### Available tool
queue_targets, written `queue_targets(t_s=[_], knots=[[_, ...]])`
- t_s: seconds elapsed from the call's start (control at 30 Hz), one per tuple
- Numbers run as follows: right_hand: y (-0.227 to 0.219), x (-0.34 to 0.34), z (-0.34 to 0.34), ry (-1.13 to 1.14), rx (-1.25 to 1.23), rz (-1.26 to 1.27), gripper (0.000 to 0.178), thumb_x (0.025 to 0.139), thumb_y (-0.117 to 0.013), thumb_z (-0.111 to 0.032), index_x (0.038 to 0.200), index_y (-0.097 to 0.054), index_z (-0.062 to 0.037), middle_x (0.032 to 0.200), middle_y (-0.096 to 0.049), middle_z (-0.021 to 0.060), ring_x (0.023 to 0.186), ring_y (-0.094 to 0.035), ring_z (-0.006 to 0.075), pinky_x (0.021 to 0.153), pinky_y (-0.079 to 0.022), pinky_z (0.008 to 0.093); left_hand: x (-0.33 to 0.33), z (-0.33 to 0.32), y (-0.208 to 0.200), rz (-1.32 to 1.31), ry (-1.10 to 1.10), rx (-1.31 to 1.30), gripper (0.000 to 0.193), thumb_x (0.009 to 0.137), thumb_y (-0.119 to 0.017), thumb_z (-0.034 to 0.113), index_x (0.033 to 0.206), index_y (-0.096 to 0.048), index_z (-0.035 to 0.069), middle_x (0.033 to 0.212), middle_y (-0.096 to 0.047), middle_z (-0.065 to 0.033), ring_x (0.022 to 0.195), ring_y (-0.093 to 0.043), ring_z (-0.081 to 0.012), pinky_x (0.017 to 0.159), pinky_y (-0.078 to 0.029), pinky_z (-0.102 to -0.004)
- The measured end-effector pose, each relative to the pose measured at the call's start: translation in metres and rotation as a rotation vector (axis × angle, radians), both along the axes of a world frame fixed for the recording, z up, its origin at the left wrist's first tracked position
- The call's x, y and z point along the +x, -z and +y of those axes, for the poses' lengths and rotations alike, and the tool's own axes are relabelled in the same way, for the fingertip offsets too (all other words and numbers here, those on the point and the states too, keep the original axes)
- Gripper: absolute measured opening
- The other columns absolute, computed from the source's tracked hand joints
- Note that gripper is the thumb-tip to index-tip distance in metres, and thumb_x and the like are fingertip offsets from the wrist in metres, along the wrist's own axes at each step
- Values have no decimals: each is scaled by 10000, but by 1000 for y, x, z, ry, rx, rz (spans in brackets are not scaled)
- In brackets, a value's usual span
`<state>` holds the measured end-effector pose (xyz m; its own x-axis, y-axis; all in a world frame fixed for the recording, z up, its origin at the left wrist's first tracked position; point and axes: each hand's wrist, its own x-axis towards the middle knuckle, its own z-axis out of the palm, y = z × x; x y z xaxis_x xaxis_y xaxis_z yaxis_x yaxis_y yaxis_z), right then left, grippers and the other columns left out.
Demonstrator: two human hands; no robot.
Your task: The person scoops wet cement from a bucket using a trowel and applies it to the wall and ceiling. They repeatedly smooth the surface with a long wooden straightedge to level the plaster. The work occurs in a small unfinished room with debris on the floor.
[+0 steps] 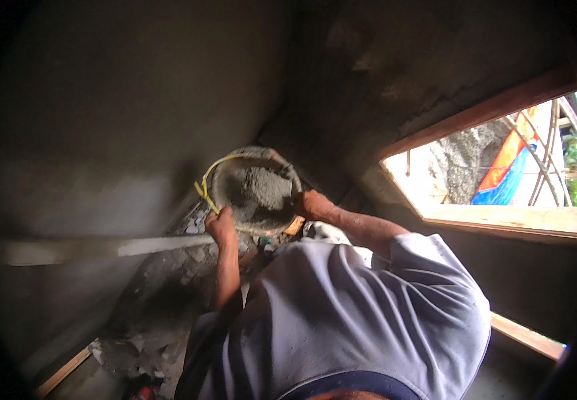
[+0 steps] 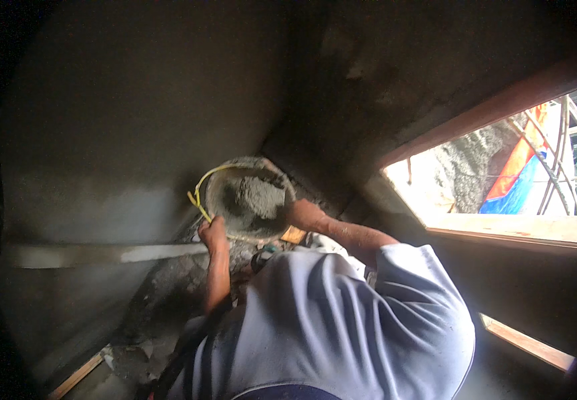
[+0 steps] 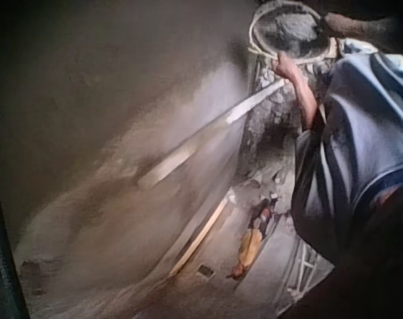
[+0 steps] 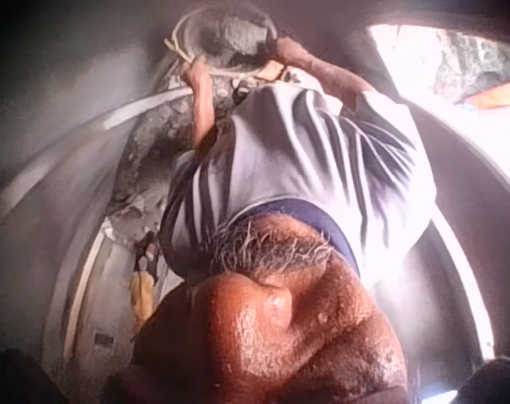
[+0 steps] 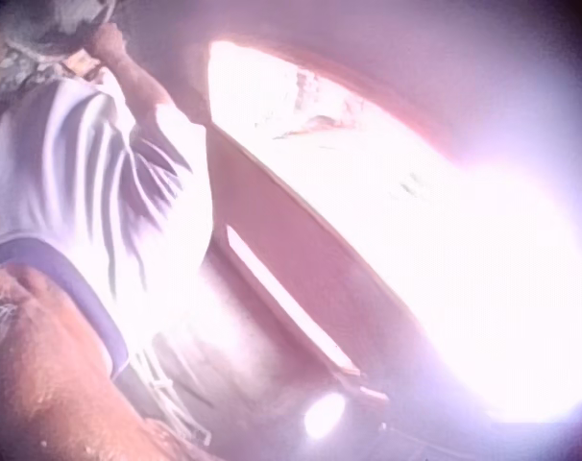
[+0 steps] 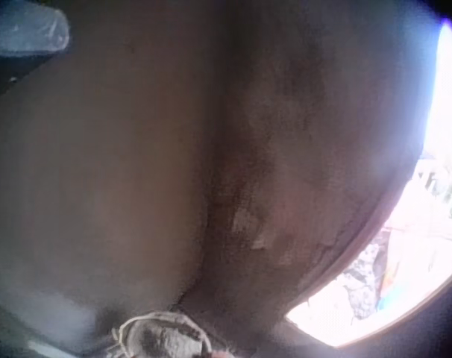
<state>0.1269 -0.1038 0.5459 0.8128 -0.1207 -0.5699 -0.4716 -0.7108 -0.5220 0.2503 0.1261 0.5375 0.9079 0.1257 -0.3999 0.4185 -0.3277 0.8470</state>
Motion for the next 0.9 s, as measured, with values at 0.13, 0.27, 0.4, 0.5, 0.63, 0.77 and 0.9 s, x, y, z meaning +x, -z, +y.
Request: queue_targets(t_s=[0.13,0.27,0.4,0.5,0.63,0.77,0.9], knots=[[12,-8,-15,-91,-109,-10,286,782,-546,-198,1002,-623,-33,903,-648,212,851,-630,379,752,-515,455,-6,5,18,54,-140,-89,204,718,-627,106,714,-553,-84,691,-569,-109,652,-496,-196,660,-418,-367],[-48,-1,-26,-546,14,-270,200,761,-568,-208,843,-608,-30,878,-622,214,826,-600,381,704,-487,463,-14,19,41,49,-186,68,205,700,-622,114,733,-575,-83,732,-612,-158,663,-540,-251,686,-432,-395],[-119,10,-33,-347,415,-225,327,745,-641,-210,974,-600,20,884,-642,157,765,-626,278,681,-495,390,-23,56,92,76,-337,92,255,695,-613,158,788,-632,-79,760,-647,-195,711,-604,-336,702,-452,-413],[-139,43,-80,-279,720,167,428,729,-669,-223,1084,-596,5,866,-650,85,793,-611,146,706,-505,302,-27,47,44,40,-251,219,221,690,-605,125,775,-629,-79,756,-648,-193,695,-607,-315,685,-458,-406],[-94,74,-224,155,544,263,295,799,-617,-177,1057,-625,-33,935,-662,77,809,-615,167,692,-508,314,-28,44,40,32,-301,131,211,675,-599,107,753,-611,-89,750,-642,-201,687,-605,-303,682,-462,-391],[-147,76,-353,319,-91,-177,304,840,-571,-206,1092,-588,-35,975,-638,107,890,-599,214,751,-487,342,-30,74,87,-73,-201,148,238,693,-600,126,747,-598,-106,753,-641,-200,689,-610,-282,679,-465,-381],[-230,51,-314,260,-289,-394,394,843,-578,-233,1176,-529,-30,1066,-607,149,990,-575,262,841,-466,364,-25,42,34,39,-88,210,243,699,-598,129,747,-596,-108,721,-639,-194,668,-605,-274,674,-463,-374]])
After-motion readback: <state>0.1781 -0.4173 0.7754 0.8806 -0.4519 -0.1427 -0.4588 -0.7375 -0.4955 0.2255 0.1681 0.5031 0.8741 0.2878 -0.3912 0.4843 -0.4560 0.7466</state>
